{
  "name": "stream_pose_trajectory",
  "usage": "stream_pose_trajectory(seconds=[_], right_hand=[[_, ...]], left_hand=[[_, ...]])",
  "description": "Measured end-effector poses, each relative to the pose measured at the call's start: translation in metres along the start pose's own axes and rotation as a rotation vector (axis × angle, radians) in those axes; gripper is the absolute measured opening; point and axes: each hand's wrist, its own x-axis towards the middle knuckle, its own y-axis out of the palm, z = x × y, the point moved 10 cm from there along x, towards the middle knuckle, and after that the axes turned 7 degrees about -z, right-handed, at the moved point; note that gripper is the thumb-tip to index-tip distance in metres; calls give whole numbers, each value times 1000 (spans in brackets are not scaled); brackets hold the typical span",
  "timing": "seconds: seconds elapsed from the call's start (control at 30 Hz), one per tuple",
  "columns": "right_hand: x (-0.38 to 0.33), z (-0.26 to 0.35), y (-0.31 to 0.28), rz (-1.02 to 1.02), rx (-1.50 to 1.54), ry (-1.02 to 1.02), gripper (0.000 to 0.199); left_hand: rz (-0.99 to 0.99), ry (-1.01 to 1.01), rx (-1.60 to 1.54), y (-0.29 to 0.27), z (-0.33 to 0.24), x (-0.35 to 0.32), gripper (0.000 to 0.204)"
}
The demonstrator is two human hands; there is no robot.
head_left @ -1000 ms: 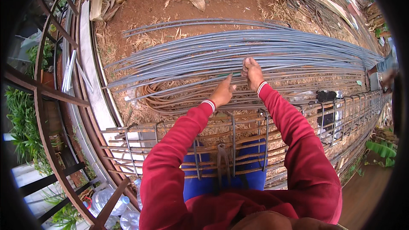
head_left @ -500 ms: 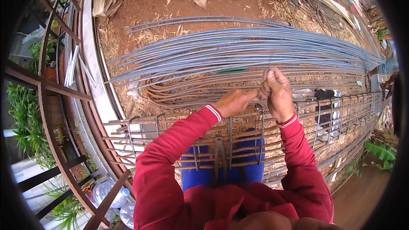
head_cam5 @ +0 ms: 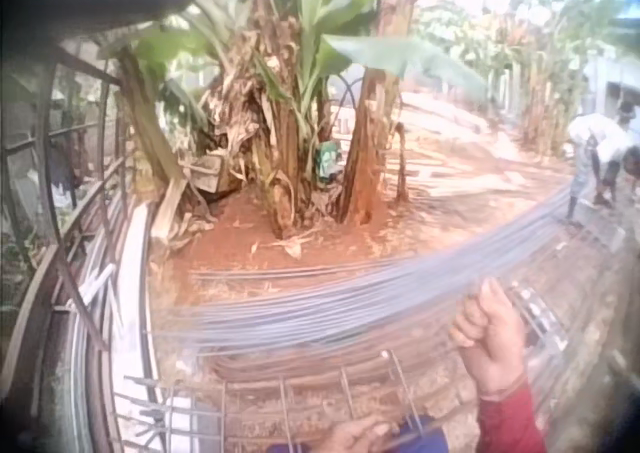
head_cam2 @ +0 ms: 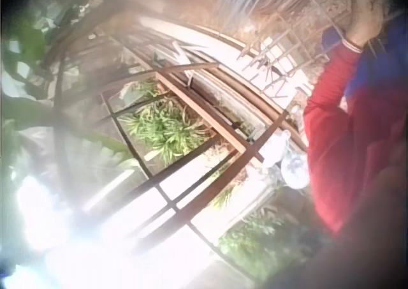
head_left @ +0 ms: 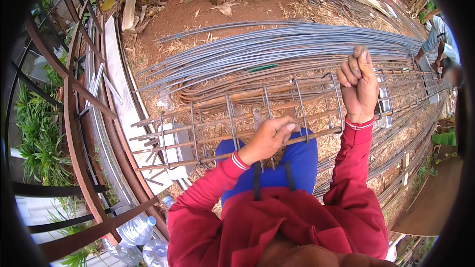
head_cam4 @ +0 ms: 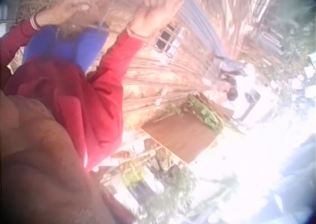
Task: The person sits on the ground and ties a rebar grid using wire and pliers. They repeatedly wrap wire around intersecting bars and twist it to secure the joints, moving along the grid to complete multiple connections.
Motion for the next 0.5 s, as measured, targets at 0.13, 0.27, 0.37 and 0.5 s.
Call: stream_pose_trajectory(seconds=[0.13,0.27,0.37,0.5], right_hand=[[-77,-66,31,137,-374,424,22],[-151,-136,46,276,-667,539,26],[-204,-171,39,286,-489,792,27],[-199,-166,14,232,-660,452,28]], left_hand=[[-345,282,-23,-21,-30,-46,43],[-538,192,-463,-60,-23,-69,43],[-545,23,-545,-73,-2,-83,32],[-568,-30,-606,-80,22,-120,19]])
